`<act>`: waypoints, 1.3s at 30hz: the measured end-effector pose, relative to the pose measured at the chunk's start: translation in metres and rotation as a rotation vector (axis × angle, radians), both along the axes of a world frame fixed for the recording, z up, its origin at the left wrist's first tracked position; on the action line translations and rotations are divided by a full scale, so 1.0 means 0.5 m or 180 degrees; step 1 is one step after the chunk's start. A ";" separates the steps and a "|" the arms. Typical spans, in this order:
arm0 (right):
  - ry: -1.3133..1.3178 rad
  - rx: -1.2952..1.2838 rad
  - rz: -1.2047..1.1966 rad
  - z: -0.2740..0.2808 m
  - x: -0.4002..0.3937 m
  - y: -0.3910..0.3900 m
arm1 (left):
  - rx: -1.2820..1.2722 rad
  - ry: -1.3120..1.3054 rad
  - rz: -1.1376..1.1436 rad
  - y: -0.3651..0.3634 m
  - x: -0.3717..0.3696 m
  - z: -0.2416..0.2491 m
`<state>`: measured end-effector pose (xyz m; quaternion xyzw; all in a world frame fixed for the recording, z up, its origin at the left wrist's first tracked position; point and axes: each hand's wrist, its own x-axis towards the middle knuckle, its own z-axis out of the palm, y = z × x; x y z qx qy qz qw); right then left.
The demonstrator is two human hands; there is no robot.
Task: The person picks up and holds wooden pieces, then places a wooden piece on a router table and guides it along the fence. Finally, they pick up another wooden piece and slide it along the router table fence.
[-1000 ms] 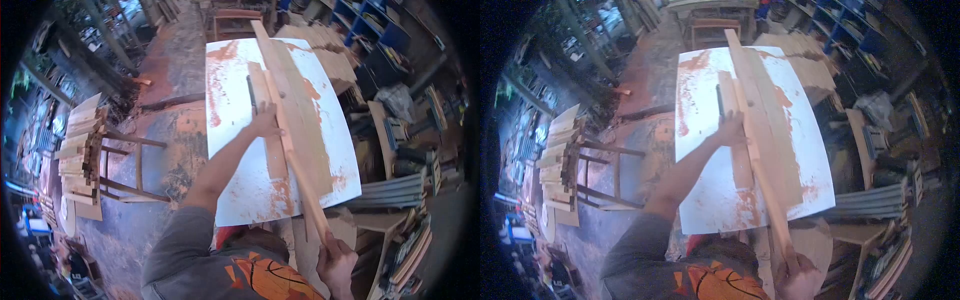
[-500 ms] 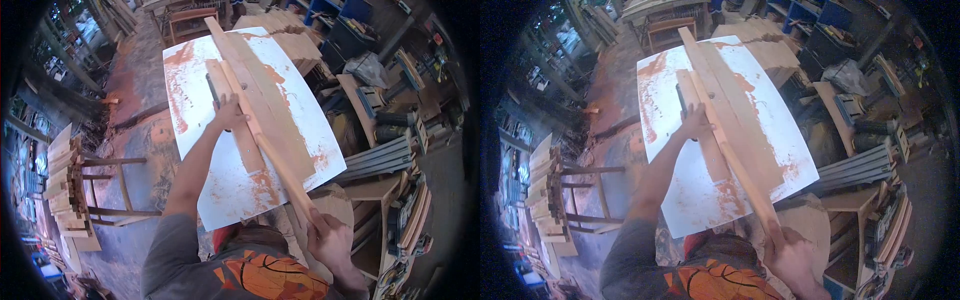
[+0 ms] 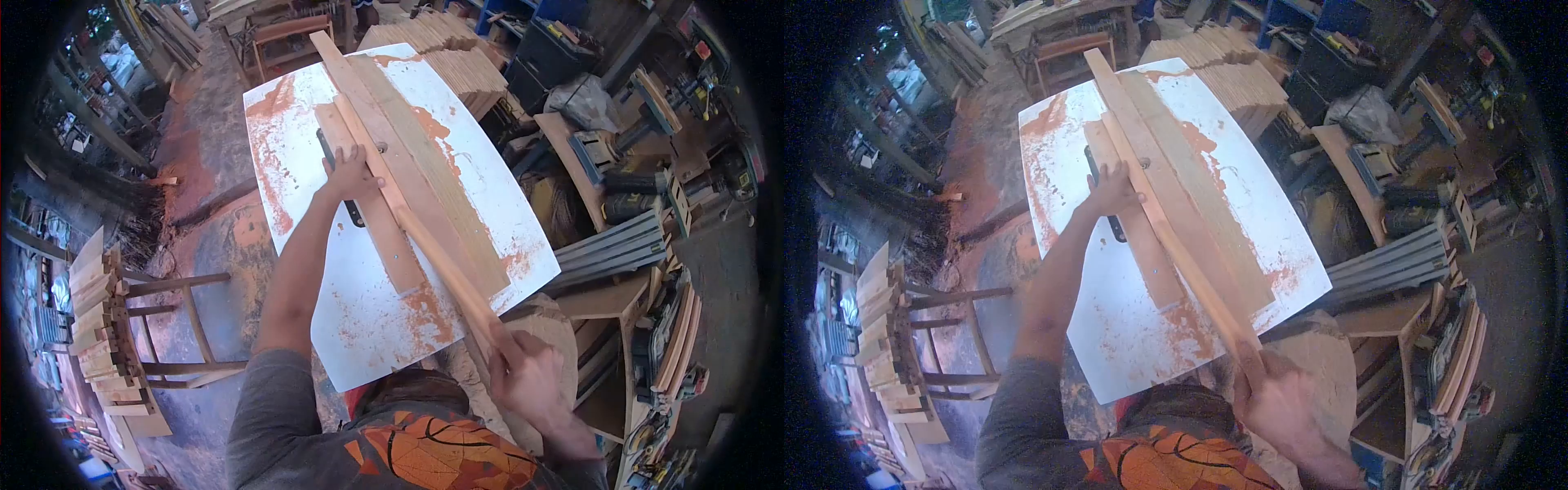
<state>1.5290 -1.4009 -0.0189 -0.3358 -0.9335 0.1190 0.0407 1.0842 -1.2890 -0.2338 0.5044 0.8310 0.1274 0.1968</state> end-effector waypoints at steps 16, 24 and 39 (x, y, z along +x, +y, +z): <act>0.0067 0.0060 0.0024 -0.008 -0.066 0.028 | -0.0082 0.0169 -0.0029 0.034 -0.069 0.018; 0.0070 0.0175 -0.0072 -0.004 -0.106 0.038 | -0.0135 0.0270 -0.0160 0.053 -0.105 0.027; -0.0023 0.0164 -0.0051 0.016 -0.167 0.068 | -0.0271 0.0800 -0.0428 0.088 -0.188 0.022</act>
